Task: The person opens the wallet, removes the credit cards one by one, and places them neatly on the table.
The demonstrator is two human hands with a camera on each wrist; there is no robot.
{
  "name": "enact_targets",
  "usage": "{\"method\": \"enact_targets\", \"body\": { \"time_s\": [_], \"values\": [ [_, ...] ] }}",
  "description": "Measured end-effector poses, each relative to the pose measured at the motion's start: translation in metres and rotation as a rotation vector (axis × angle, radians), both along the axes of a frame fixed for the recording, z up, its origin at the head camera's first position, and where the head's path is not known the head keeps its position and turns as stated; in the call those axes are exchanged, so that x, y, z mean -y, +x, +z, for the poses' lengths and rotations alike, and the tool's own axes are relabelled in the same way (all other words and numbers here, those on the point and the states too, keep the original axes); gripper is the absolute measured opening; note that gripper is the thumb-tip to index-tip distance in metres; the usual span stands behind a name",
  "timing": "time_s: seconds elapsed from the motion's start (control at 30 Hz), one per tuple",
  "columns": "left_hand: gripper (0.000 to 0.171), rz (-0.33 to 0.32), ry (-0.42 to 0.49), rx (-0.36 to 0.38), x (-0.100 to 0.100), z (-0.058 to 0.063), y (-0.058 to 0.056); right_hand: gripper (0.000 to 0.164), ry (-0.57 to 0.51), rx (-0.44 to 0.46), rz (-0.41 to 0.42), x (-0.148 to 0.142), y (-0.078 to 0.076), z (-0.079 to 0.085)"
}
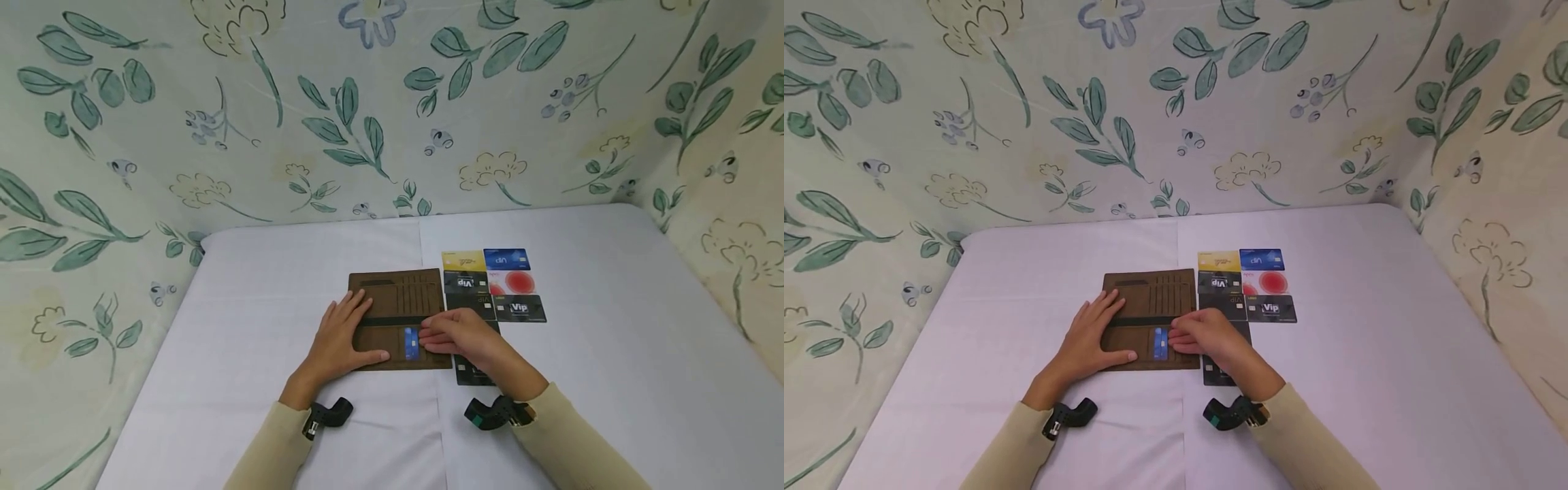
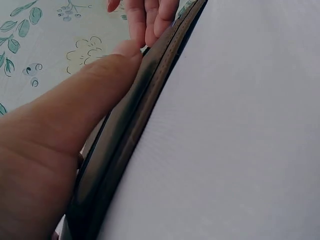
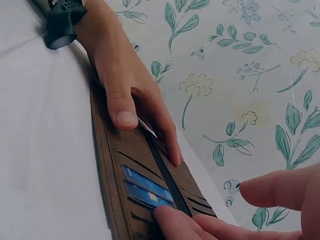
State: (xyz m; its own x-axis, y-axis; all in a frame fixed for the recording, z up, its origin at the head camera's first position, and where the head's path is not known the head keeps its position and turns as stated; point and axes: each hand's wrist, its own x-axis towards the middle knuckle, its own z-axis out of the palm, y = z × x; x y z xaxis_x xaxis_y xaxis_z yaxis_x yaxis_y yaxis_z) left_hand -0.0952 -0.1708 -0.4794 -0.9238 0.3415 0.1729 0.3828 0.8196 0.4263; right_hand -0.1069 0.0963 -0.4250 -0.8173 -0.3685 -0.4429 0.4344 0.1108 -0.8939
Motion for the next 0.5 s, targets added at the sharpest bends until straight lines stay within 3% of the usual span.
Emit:
{"method": "enact_targets", "body": {
  "time_s": [0.5],
  "values": [
    [0.113,-0.014,-0.041,0.005,-0.0009,0.0015,0.0003,0.044,-0.135,0.088,0.039,-0.0062,0.0023,0.0031]
  ]
}}
